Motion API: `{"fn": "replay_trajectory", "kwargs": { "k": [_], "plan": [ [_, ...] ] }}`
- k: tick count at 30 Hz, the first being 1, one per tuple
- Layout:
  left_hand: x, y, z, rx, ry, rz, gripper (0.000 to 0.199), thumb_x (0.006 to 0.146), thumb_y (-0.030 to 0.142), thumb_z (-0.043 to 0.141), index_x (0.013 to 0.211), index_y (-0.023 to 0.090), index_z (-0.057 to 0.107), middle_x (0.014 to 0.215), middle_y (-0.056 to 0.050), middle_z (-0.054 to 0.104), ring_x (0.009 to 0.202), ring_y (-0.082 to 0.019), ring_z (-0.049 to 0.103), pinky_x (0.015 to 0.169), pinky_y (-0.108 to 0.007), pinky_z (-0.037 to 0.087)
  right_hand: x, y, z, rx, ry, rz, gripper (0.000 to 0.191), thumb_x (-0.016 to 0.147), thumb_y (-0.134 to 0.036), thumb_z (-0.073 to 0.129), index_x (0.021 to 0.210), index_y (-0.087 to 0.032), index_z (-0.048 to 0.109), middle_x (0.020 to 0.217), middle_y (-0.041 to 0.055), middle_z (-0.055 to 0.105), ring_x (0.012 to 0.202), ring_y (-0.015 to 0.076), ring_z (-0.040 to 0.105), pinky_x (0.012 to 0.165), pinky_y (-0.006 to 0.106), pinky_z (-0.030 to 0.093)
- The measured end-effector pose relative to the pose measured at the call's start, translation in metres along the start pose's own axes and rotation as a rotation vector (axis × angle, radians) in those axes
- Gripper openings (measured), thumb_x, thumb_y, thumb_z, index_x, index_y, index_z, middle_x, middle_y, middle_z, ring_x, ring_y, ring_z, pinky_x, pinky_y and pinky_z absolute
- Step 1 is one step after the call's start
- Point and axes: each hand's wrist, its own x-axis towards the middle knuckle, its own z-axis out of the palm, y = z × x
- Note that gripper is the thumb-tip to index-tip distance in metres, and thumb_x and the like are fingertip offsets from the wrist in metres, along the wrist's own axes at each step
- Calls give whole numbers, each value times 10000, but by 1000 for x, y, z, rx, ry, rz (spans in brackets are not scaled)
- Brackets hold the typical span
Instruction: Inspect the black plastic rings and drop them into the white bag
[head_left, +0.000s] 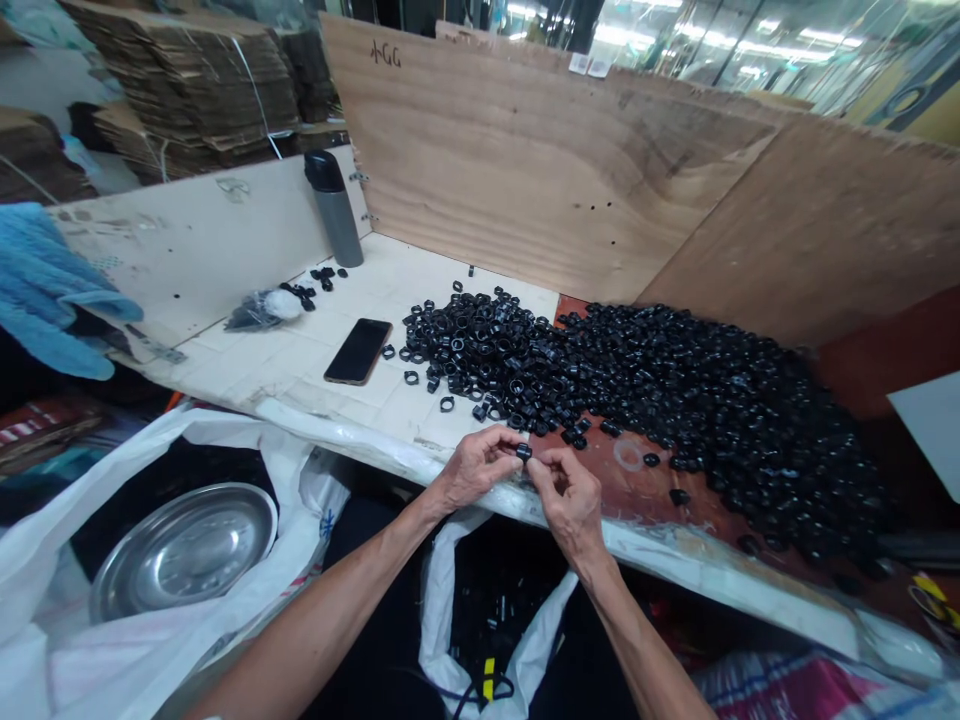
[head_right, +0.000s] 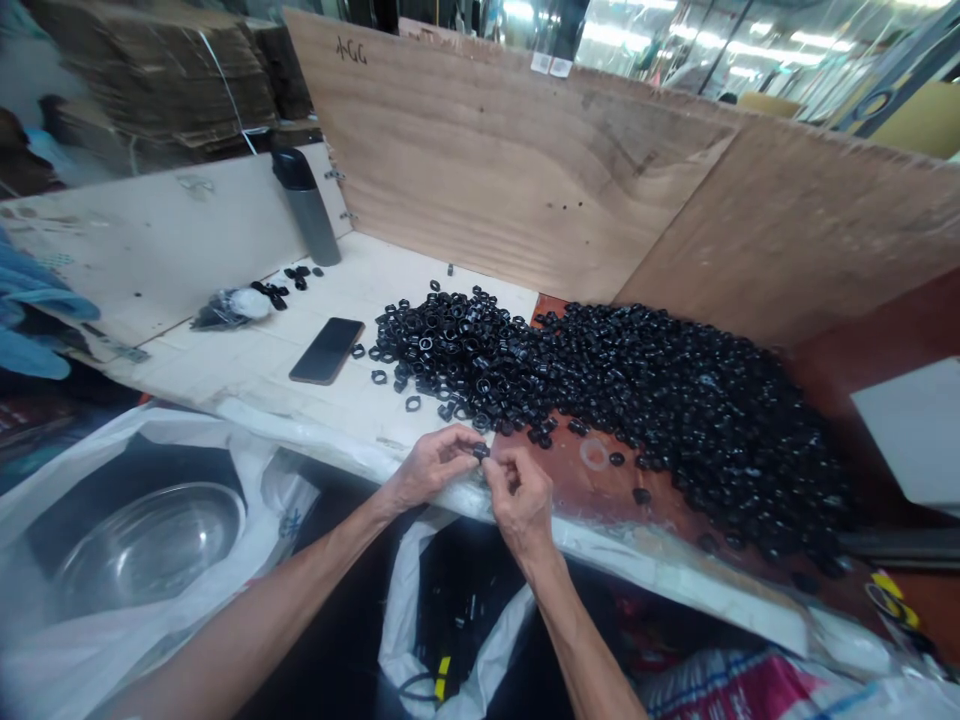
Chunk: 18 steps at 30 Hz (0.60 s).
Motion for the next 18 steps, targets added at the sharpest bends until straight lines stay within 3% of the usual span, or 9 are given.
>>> {"fn": "replay_trajectory", "kwargs": {
  "k": [3, 7, 11, 14, 18],
  "plan": [
    [0, -3, 0, -20, -30, -10, 248, 842, 240, 658, 1065, 133, 666, 997, -77, 689, 878, -175, 665, 817, -280, 527, 0, 1, 3, 51, -6, -9, 210, 888, -358, 606, 986, -183, 668, 838, 36, 699, 690, 159, 638, 662, 249, 502],
    [0, -7, 0, -43, -29, -8, 251, 838, 242, 666, 1066, 137, 666, 987, -71, 687, 878, -173, 662, 812, -276, 524, -1, -5, 4, -48, -28, 83, 280, 931, -395, 535, 798, -187, 666, 617, -5, 613, 562, 142, 567, 565, 232, 449],
    [1, -4, -1, -74, -51, -23, 258, 833, 253, 673, 1059, 130, 659, 990, -74, 692, 873, -171, 666, 819, -282, 525, -2, -11, 4, 15, 4, -18, 219, 896, -367, 575, 972, -189, 679, 774, 31, 673, 660, 162, 616, 659, 264, 490],
    [1, -1, 0, -41, -52, -10, 247, 837, 251, 663, 1050, 127, 652, 963, -76, 691, 850, -173, 665, 795, -290, 533, -1, -14, 5, 146, -35, 140, 211, 873, -389, 594, 928, -192, 649, 606, -14, 611, 534, 147, 568, 545, 245, 451],
    [-4, 2, 5, 211, -12, 199, 194, 873, 192, 585, 1048, 151, 660, 1012, -87, 682, 947, -189, 647, 880, -330, 517, -3, -22, 3, 406, -65, 405, 222, 795, -397, 664, 813, -187, 595, 485, -56, 524, 436, 107, 454, 463, 213, 368]
  ]
}}
